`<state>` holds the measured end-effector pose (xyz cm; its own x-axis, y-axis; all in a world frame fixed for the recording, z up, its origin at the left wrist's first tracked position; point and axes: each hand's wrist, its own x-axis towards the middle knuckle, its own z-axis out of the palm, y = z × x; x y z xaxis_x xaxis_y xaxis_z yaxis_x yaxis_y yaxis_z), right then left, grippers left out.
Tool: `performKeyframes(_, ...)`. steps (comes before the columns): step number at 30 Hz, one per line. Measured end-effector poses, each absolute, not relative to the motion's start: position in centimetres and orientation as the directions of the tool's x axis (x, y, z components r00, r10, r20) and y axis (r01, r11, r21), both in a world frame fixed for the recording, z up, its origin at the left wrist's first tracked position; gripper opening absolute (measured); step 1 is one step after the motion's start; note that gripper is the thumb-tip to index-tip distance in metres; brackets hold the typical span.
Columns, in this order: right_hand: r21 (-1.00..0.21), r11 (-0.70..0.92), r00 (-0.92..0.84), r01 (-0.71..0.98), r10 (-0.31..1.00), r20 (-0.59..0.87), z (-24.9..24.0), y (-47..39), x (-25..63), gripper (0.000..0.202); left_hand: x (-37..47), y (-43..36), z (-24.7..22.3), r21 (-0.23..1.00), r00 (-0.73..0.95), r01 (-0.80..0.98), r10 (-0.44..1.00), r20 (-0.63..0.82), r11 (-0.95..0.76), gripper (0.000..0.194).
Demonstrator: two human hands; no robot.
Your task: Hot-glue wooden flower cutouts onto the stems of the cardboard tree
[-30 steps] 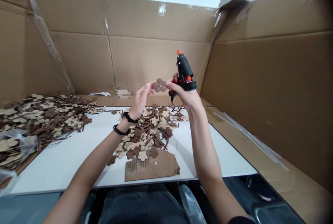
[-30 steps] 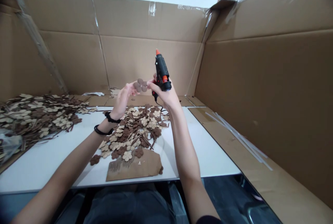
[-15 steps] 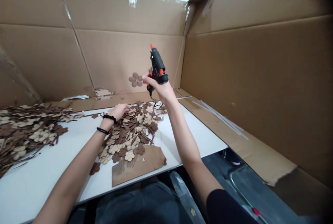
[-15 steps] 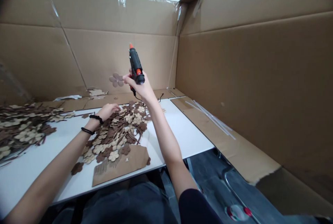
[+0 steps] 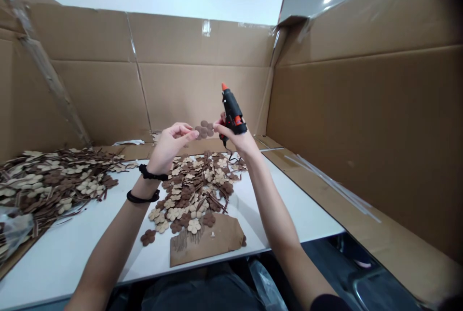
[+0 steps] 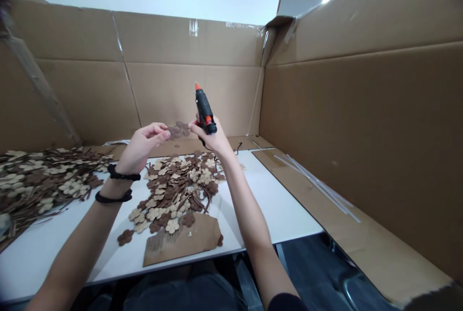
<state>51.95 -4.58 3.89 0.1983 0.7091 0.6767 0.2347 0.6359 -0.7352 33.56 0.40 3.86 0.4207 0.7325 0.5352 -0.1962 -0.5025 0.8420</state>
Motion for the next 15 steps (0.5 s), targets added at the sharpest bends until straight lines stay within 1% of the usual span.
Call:
performKeyframes(2, -0.736, 0.628, 0.159, 0.253, 0.723, 0.672, 3.7, -4.4, 51.6, 0.023, 33.8, 0.5, 3.6, 0.843, 0.386, -0.228, 0.749, 0.538, -0.487, 0.032)
performKeyframes(5, -0.727, 0.635, 0.133, 0.261, 0.722, 0.679, 3.3, -4.1, 51.2, 0.021, 34.2, 0.9, 3.2, 0.868, 0.416, -0.242, 0.762, 0.496, -0.433, 0.034)
performKeyframes(8, -0.728, 0.644, 0.131, 0.235, 0.721, 0.68, 3.2, -3.9, 51.0, 0.021, 34.5, 1.0, 3.1, 0.875, 0.429, -0.256, 0.763, 0.483, -0.41, 0.033)
performKeyframes(15, -0.746, 0.628, 0.112, 0.222, 0.744, 0.659, 3.3, -4.1, 51.0, 0.022, 34.6, 1.0, 2.7, 0.858, 0.43, -0.213, 0.743, 0.512, -0.468, 0.029)
